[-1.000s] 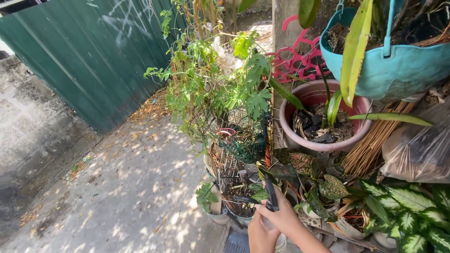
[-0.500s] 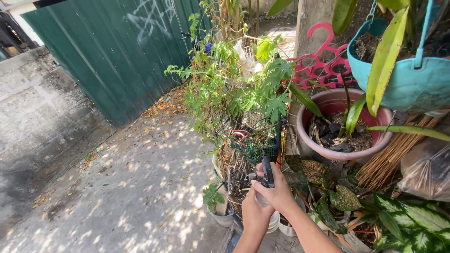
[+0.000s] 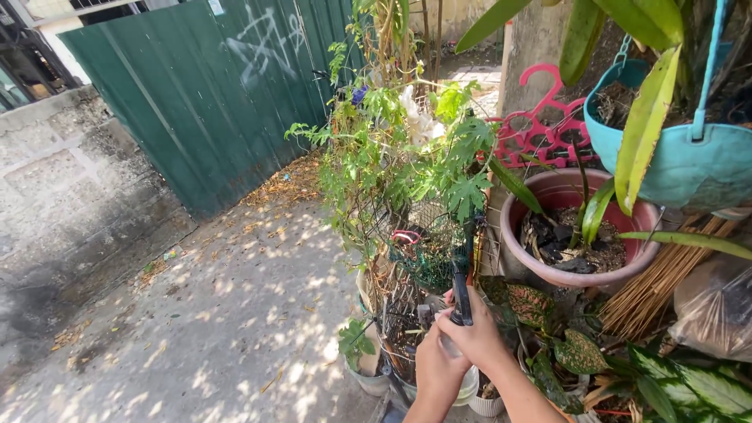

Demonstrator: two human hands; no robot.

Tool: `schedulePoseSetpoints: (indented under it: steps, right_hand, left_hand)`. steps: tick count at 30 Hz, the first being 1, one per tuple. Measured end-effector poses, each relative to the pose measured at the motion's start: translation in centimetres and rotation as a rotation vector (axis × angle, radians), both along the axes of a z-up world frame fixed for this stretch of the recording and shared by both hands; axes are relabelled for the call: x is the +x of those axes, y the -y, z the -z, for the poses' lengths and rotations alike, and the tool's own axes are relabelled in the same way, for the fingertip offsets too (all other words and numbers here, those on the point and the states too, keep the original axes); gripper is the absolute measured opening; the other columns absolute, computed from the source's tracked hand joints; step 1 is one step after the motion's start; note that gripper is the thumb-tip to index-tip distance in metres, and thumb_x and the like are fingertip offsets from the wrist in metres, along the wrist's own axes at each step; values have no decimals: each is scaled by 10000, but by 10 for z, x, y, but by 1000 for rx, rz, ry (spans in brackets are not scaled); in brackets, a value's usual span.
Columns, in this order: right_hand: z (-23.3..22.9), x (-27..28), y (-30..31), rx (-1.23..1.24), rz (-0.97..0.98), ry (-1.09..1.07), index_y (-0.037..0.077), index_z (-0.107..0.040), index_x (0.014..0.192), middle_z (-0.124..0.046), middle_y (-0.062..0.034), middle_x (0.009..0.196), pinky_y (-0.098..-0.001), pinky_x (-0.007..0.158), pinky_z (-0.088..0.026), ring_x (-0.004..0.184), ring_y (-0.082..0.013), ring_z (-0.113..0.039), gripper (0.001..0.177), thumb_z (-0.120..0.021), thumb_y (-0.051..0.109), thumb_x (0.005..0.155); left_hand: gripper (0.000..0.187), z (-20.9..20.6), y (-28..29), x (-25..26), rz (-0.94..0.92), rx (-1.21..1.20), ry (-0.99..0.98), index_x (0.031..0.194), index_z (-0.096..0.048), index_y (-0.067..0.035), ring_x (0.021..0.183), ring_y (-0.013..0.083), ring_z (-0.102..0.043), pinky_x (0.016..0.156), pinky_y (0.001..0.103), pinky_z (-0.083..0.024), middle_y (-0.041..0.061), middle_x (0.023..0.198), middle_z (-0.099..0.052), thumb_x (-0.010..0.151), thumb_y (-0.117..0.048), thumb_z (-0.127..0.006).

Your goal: Watering various potted plants using a spray bottle in an outdoor garden area

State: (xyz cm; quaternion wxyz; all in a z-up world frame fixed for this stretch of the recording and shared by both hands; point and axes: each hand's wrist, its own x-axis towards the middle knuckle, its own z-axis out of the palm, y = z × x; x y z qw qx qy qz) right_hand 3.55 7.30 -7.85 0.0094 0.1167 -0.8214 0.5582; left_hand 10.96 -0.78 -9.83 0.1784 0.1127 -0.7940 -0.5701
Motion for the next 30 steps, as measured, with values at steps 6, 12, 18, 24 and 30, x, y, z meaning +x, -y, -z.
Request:
schedulePoseSetpoints:
  steps: [6, 12, 18, 24, 30]
  right_hand:
    - [-38, 19, 8, 85, -36, 198, 271, -622, 1299, -719, 72, 1174, -377, 1072, -439, 1222, -156, -645, 560, -750, 260, 754]
    - [-18, 11, 16, 15, -28, -4, 207, -652, 1001, -692, 45, 955, -326, 832, -472, 862, -160, -650, 283, -707, 203, 723]
    - [-27, 15, 23, 60, -96, 107, 251, -637, 1263, -706, 65, 1034, -348, 1061, -424, 1113, -139, -663, 518, -761, 274, 761]
    - [-21, 17, 27, 80, -44, 77, 214, -638, 1020, -690, 29, 1042, -358, 865, -478, 930, -183, -657, 275, -701, 233, 753]
    - [-15, 15, 22, 15, 2, 84, 213, -668, 1145, -707, 30, 1130, -365, 982, -452, 1075, -183, -656, 421, -730, 218, 729]
  left_hand:
    - [501, -13, 7, 7, -19, 3, 90, 1139, -690, -186, 815, 160, -736, 706, 300, -538, 3, 947, -800, 670, -354, -733]
    - [673, -23, 13, 12, -12, 51, 0, 1297, -667, -213, 826, 78, -734, 734, 257, -545, -27, 1006, -827, 638, -319, -753]
    - [580, -17, 18, 13, -60, 30, 38, 1221, -694, -198, 766, 131, -715, 692, 285, -534, -3, 908, -798, 657, -322, -743]
    - [602, -19, 20, 18, -52, 36, 2, 1238, -688, -224, 742, 74, -693, 691, 257, -533, -38, 896, -805, 646, -314, -746]
    - [646, -20, 20, 17, -12, 10, 35, 1285, -667, -266, 766, 113, -718, 697, 279, -530, -32, 928, -806, 653, -375, -739]
